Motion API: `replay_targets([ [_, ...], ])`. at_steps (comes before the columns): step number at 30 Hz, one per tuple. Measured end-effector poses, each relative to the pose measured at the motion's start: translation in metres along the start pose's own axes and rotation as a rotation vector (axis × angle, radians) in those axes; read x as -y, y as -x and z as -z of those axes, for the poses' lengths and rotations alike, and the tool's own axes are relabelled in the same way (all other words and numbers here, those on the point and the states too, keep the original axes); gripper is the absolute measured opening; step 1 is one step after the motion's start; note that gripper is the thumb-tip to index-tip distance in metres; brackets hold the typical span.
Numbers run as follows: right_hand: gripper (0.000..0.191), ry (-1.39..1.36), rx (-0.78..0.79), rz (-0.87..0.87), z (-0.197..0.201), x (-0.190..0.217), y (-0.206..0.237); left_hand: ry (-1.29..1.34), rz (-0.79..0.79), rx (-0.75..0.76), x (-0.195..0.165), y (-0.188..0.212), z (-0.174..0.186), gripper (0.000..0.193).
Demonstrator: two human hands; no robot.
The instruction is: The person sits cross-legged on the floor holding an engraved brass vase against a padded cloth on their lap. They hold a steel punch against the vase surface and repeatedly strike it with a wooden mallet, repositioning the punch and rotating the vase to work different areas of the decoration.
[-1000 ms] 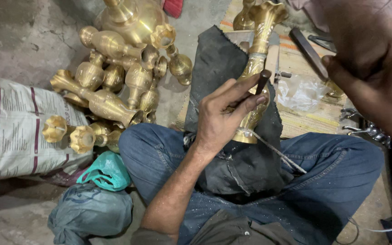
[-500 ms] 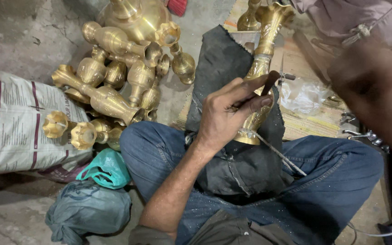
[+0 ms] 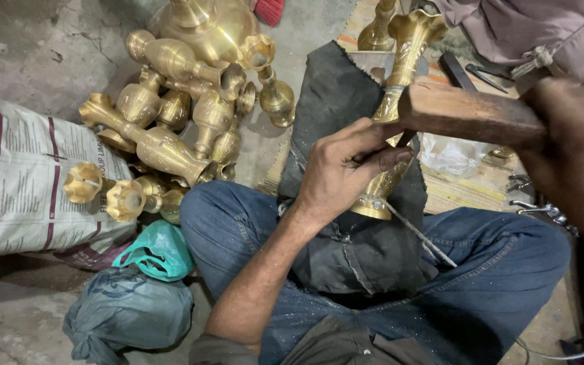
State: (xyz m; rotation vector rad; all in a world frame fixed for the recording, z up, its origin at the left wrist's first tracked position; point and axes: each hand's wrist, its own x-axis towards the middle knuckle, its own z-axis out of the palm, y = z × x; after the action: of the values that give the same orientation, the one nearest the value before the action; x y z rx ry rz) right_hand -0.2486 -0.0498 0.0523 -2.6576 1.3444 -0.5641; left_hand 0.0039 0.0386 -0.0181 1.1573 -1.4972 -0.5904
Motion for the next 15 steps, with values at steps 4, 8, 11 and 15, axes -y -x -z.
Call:
replay_targets([
  [4, 0.027, -0.268, -0.074, -0.084, -0.002, 0.001, 0.005, 0.045, 0.056, 0.021, 0.0, 0.001, 0.001, 0.036],
  [8, 0.024, -0.194, -0.062, -0.055, -0.001, 0.004, 0.005, 0.109, 0.037, 0.046, 0.0, 0.0, 0.004, 0.035],
  [11, 0.027, 0.069, -0.052, 0.044, 0.001, 0.008, 0.003, 0.068, 0.041, 0.038, 0.0, -0.001, 0.004, 0.033],
  [15, 0.03, -0.194, -0.118, -0.017, 0.004, 0.017, 0.005, 0.105, 0.025, 0.046, 0.001, -0.001, 0.005, 0.039],
])
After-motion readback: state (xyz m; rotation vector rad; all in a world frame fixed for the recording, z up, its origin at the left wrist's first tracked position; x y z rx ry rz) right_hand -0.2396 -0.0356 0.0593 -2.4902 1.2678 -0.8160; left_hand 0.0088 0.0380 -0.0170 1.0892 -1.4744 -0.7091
